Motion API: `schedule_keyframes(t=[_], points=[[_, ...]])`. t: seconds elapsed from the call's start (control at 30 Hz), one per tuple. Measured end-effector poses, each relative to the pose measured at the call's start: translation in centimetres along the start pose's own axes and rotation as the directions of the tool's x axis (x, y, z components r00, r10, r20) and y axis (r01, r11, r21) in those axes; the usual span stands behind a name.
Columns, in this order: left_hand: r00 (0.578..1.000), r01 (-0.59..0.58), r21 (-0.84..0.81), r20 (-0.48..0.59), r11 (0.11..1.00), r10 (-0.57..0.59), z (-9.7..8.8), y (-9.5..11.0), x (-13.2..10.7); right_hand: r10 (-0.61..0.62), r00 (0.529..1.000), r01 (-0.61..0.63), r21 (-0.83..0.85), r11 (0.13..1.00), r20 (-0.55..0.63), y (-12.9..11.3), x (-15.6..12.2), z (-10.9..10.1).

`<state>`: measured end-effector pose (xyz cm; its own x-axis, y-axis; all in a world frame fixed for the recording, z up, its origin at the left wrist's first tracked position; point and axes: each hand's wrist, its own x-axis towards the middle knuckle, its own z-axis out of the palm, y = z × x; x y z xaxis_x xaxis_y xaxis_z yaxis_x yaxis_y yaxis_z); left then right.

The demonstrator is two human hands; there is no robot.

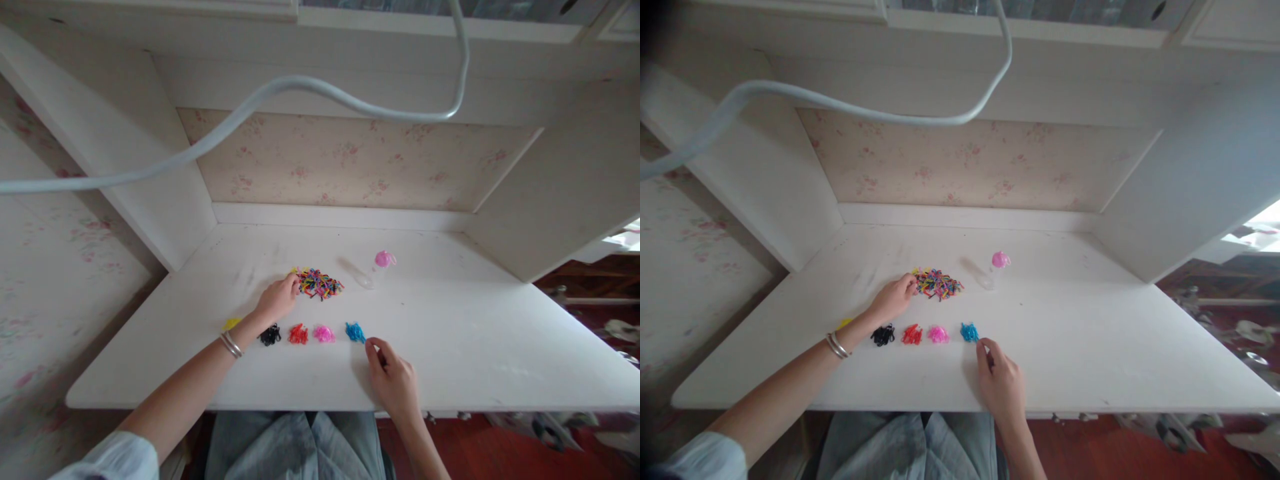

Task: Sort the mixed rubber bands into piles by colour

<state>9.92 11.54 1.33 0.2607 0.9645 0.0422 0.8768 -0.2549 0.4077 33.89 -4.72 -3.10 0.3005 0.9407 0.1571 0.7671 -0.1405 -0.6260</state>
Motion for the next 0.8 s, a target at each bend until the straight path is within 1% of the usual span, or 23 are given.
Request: schedule_keyframes(t=[0.23, 0.5, 0.8], points=[[0.999, -0.002, -0.068, -0.032, 0.998, 0.000, 0.5, -0.4, 0.6, -0.016, 1.000, 0.016, -0.024, 1.000, -0.010, -0.1, 0.0, -0.1], [0.988, 0.001, -0.086, -0.152, 0.996, -0.014, 0.6, -0.6, 1.1, -0.009, 1.000, 0.009, -0.027, 1.000, -0.011, -0.1, 0.0, 0.0], [0.990, -0.011, -0.132, -0.139, 0.991, -0.008, 0.6, -1.1, 1.3, -0.019, 1.000, 0.019, -0.021, 1.000, 0.005, -0.2, 0.0, -0.2]])
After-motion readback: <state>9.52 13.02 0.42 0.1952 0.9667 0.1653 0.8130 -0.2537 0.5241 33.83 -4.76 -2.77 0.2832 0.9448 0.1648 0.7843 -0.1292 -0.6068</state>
